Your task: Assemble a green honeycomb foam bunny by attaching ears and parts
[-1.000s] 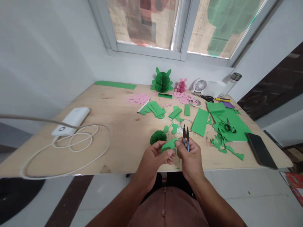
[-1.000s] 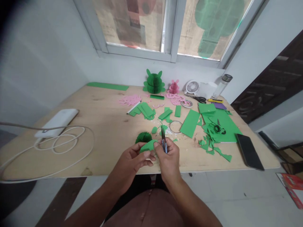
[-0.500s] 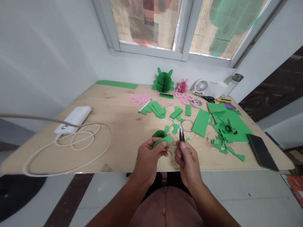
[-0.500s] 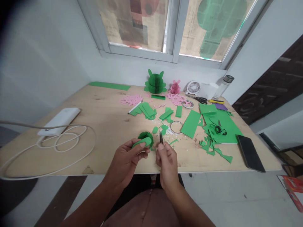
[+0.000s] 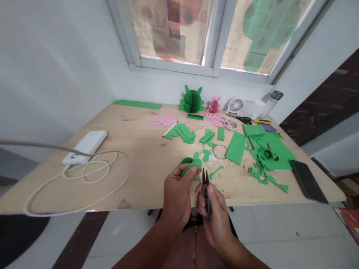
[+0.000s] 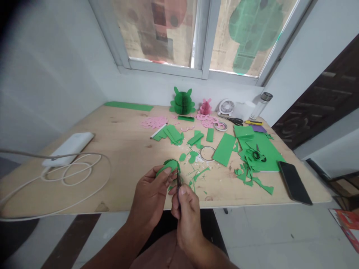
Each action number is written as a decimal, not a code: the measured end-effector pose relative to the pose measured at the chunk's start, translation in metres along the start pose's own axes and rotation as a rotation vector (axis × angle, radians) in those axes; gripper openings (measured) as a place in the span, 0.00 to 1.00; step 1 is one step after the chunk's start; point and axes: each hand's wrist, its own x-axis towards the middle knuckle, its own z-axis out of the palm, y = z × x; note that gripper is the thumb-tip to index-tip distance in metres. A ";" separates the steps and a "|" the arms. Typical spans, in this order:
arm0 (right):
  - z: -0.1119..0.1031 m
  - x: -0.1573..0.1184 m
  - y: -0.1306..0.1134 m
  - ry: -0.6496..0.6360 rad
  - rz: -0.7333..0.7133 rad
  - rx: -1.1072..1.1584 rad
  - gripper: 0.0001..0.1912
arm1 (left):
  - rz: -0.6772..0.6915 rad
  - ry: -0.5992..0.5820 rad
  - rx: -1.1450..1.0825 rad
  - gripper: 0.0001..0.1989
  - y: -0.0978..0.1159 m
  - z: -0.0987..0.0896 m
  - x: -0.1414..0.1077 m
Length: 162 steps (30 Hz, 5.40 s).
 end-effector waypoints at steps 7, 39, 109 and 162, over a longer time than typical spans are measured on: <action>0.002 -0.001 -0.001 0.014 0.058 0.055 0.22 | -0.037 -0.016 -0.002 0.09 -0.001 0.000 -0.003; 0.006 -0.001 -0.008 -0.004 0.090 0.054 0.22 | -0.017 -0.001 0.014 0.09 0.003 0.002 -0.006; -0.015 0.017 -0.019 -0.050 -0.033 -0.194 0.21 | -0.022 -0.199 0.197 0.05 0.013 -0.012 0.005; -0.033 0.024 -0.042 -0.201 0.000 -0.457 0.24 | -0.124 -0.420 0.498 0.05 0.039 -0.017 0.018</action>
